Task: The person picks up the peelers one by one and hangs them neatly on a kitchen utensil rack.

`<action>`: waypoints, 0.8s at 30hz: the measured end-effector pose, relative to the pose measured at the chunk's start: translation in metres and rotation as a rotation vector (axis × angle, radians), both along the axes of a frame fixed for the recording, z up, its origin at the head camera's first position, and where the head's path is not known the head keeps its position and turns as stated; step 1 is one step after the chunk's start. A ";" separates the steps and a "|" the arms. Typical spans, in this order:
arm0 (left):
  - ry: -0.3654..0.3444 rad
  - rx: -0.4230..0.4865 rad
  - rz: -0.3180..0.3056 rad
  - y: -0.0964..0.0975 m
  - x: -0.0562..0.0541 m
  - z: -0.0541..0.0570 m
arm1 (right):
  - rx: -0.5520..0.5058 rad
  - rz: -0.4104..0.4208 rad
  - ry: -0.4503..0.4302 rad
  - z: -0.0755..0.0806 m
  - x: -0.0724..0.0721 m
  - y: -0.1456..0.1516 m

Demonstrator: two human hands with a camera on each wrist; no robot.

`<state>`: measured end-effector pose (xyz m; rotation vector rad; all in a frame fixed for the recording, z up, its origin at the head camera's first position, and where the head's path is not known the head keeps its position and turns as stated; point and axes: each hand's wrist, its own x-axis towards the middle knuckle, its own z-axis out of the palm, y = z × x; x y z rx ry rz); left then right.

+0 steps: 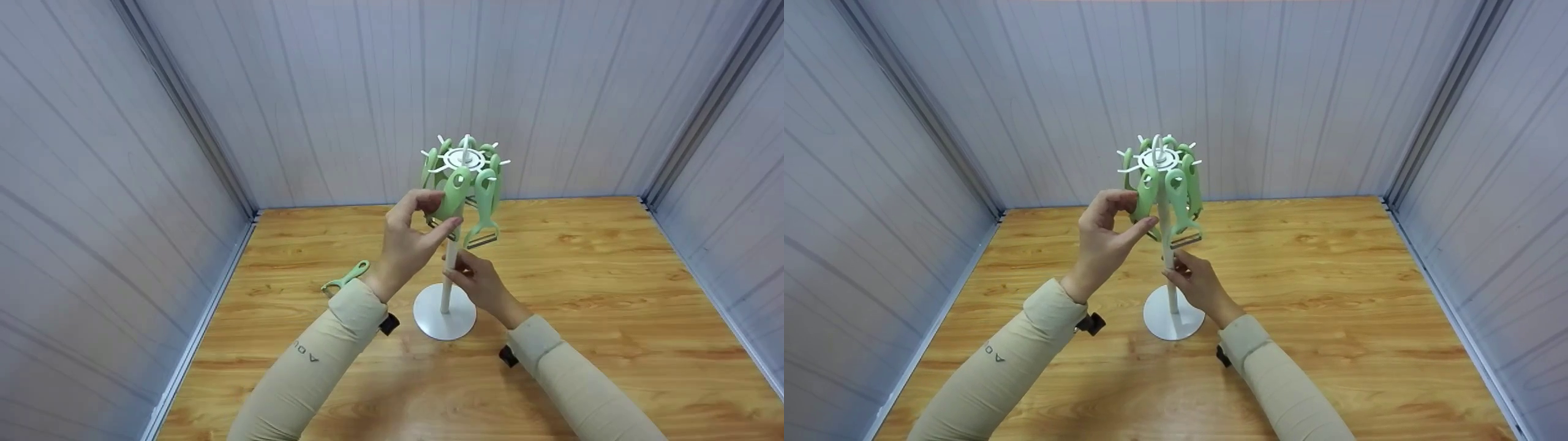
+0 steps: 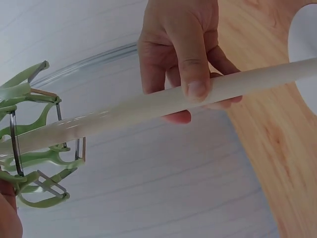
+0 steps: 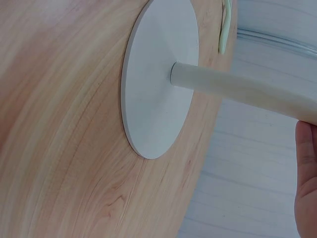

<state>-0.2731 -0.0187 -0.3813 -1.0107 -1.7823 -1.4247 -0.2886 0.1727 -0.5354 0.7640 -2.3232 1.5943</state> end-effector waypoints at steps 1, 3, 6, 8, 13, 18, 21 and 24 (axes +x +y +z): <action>0.005 -0.004 0.001 0.000 0.000 -0.001 | 0.003 -0.001 -0.003 0.000 0.000 0.000; 0.019 -0.014 0.000 -0.002 0.000 -0.002 | 0.012 -0.009 -0.011 0.001 0.001 0.000; 0.035 -0.025 -0.001 -0.007 -0.001 -0.006 | 0.017 -0.011 -0.012 0.003 0.002 0.000; 0.043 -0.031 0.001 -0.012 -0.002 -0.008 | 0.018 -0.011 -0.005 0.003 0.002 0.000; 0.039 -0.044 0.023 -0.026 -0.004 -0.015 | 0.026 -0.007 0.028 0.003 0.001 0.000; 0.018 -0.071 0.062 -0.041 -0.005 -0.024 | 0.054 -0.018 0.018 0.004 0.001 0.000; 0.011 -0.082 0.079 -0.050 -0.007 -0.029 | 0.065 -0.020 -0.008 0.005 0.002 0.000; 0.005 -0.095 0.095 -0.058 -0.008 -0.036 | 0.058 -0.013 -0.045 0.004 0.003 -0.001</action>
